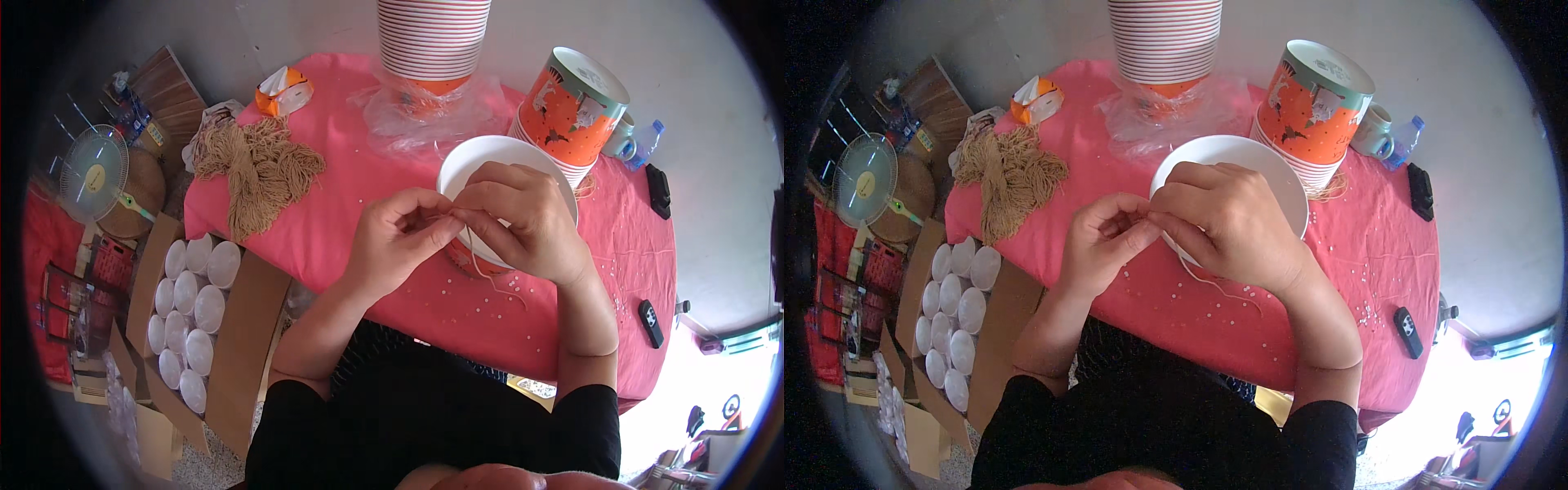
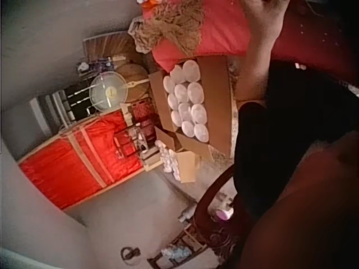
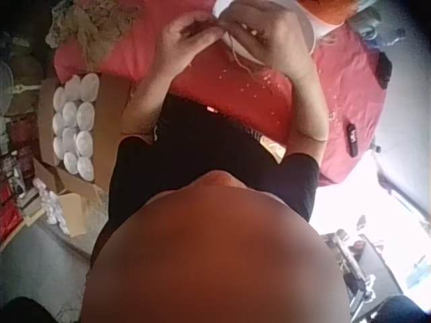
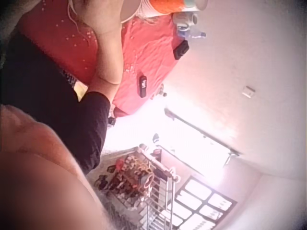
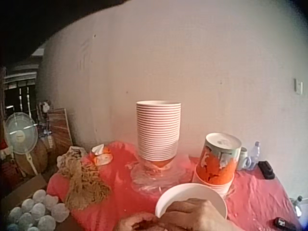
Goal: Attaching string handles to paper buckets by threading them through pre-punched holes.
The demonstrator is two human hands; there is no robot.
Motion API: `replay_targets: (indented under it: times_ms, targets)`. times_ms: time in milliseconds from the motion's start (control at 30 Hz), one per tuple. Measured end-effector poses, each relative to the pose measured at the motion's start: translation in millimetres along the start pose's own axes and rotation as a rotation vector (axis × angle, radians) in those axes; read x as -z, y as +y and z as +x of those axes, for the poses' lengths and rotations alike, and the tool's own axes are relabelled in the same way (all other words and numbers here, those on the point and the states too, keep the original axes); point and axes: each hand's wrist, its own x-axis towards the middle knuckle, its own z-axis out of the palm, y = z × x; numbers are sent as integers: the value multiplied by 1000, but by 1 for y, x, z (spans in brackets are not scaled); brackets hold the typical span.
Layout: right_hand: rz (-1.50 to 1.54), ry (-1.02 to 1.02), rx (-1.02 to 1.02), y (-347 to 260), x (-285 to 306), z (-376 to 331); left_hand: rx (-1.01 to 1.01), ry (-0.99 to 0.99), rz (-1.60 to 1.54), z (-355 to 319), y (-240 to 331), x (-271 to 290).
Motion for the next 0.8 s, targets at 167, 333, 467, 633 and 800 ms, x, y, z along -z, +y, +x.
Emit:
replay_targets:
  times_ms: [167,333,467,633,800]
  targets:
    - [-16,-8,-28,-2,0,0,-97,64,263,-1,6,-5]
    - [-14,-31,-22,-1,0,0,-266,131,511,-1,6,-9]
    - [50,-37,-47,2,-1,-2,-324,143,560,-1,3,-8]
    - [156,-41,-188,0,-1,-5,-235,77,470,-1,5,-4]
    - [274,-87,-294,-3,2,-4,-124,86,257,-2,-1,-5]
